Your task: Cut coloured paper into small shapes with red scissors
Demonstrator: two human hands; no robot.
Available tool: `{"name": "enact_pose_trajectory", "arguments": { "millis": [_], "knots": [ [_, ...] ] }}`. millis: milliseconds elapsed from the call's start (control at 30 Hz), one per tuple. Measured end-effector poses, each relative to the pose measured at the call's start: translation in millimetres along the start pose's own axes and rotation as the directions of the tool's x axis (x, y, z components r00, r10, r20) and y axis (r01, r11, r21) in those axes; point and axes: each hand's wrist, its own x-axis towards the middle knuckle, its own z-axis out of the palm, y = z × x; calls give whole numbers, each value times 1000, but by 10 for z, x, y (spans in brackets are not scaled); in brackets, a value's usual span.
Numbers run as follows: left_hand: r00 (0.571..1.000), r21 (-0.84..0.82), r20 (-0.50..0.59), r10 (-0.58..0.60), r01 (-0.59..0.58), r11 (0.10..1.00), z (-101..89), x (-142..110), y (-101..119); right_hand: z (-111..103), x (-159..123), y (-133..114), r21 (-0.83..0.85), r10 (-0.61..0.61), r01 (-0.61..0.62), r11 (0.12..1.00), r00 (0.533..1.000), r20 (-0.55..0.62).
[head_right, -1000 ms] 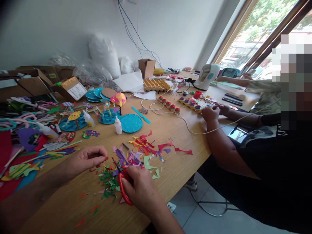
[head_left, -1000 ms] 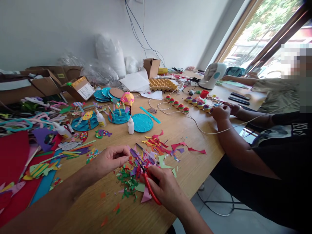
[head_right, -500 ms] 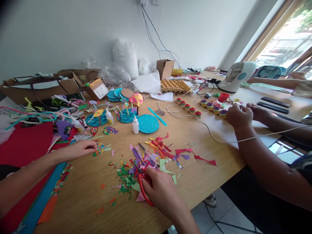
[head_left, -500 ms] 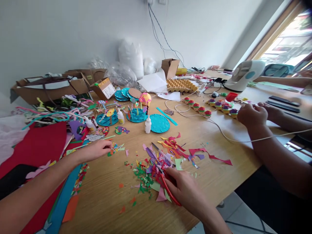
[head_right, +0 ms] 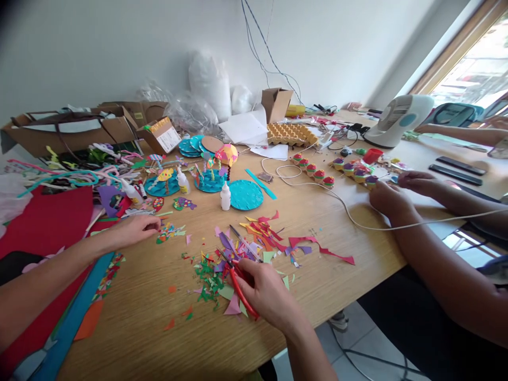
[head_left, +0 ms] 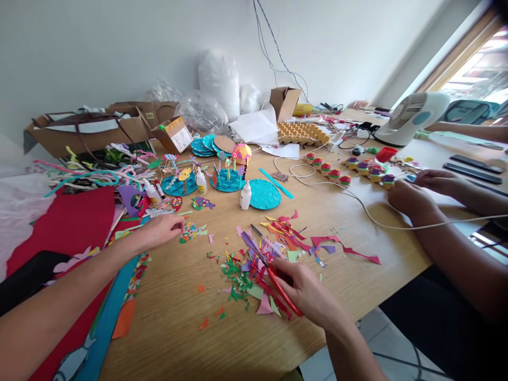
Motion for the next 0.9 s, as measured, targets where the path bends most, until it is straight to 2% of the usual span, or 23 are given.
{"name": "enact_pose_trajectory", "arguments": {
  "millis": [67,133,233,333,500,900],
  "knots": [
    [998,-3,29,60,-60,998,-45,-68,155,5,13,8,-18,28,-29,999,999,-43],
    [984,-27,101,149,-147,989,-13,-158,348,15,19,8,-12,29,-29,999,998,-57],
    [949,-56,202,242,-235,970,176,-320,616,26,10,-15,46,-13,14,999,1000,-17],
    [943,-41,212,256,-253,967,405,-453,757,24,-16,-55,23,2,-2,1000,1000,-19],
    [952,21,201,230,-239,971,566,-524,767,-1,-56,-110,52,-22,21,998,1000,11],
    [924,67,245,293,-317,946,551,-497,781,14,-26,-164,93,-64,63,994,998,9]
  ]
}}
